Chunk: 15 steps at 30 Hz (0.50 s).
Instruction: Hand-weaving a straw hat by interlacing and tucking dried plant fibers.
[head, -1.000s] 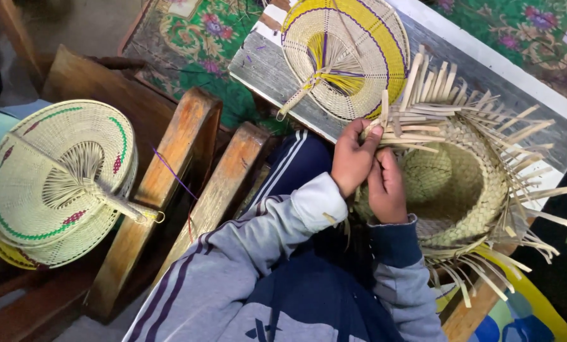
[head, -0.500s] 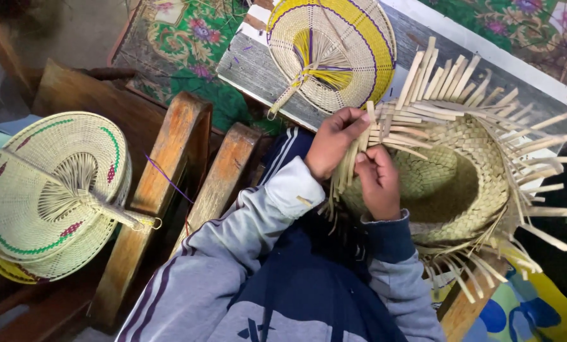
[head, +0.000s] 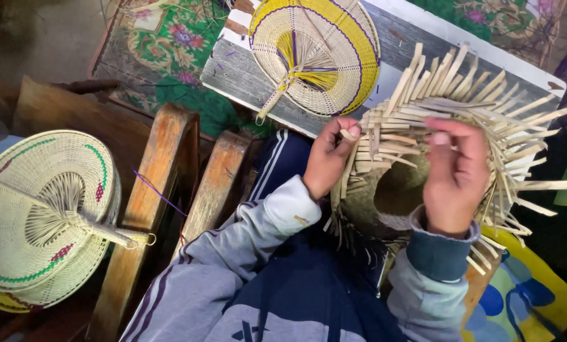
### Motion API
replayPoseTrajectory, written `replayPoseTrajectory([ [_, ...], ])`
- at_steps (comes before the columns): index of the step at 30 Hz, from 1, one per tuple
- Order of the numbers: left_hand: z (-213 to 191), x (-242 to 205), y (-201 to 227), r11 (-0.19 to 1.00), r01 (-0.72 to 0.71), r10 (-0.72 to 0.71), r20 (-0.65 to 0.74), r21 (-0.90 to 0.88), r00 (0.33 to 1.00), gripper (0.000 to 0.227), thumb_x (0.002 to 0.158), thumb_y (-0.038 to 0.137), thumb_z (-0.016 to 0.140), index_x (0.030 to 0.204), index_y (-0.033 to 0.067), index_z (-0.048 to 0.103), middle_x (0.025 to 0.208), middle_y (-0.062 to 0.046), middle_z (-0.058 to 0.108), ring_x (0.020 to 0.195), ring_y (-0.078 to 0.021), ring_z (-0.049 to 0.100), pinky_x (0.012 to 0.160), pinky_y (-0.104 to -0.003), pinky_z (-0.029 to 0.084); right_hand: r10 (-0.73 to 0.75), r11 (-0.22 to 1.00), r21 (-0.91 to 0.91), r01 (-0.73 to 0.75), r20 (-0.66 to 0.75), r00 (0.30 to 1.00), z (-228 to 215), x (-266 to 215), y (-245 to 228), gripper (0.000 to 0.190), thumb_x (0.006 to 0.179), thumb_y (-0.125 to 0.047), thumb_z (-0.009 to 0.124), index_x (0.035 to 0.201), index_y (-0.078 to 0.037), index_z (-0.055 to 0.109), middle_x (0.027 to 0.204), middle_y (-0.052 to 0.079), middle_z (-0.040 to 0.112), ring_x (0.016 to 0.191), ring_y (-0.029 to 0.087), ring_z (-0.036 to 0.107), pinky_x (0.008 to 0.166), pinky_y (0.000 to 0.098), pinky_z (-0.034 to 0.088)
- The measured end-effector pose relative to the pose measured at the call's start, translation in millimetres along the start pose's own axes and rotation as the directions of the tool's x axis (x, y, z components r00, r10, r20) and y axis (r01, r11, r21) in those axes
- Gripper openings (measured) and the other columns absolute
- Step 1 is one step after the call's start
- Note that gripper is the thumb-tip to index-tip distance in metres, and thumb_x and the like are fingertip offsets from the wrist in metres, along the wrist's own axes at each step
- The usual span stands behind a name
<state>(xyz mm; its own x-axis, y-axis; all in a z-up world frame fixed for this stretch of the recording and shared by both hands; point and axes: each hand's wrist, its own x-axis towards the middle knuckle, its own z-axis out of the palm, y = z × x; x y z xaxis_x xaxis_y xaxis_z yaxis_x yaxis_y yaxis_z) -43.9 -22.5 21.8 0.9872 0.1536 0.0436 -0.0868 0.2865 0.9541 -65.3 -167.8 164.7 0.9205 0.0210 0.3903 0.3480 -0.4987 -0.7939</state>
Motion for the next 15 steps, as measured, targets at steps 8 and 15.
replayPoseTrajectory([
  [8,3,-3,8,0.986,0.042,-0.051,-0.053,-0.158,0.997,0.020,0.104,0.021,0.064,0.114,0.0040,0.066,0.088,-0.005,0.062,0.090,-0.0114,0.054,0.085,-0.031,0.050,0.453,0.872,0.164,-0.461,0.087,0.887,19,-10,44,0.010,0.103,-0.002,0.060,0.106,-0.006,0.069,0.084,0.012,0.070,0.060,0.010,0.062,0.050,0.0180,0.048],
  [15,3,-7,2,0.989,0.045,-0.049,-0.030,-0.143,0.998,0.023,0.101,0.019,0.068,0.121,0.0057,0.066,0.089,-0.005,0.065,0.089,-0.0105,0.057,0.084,-0.030,0.051,0.430,0.889,0.111,-0.444,0.132,0.893,16,-8,74,0.023,0.092,-0.003,0.073,0.113,-0.011,0.071,0.100,0.004,0.070,0.083,0.004,0.060,0.057,0.0134,0.047],
])
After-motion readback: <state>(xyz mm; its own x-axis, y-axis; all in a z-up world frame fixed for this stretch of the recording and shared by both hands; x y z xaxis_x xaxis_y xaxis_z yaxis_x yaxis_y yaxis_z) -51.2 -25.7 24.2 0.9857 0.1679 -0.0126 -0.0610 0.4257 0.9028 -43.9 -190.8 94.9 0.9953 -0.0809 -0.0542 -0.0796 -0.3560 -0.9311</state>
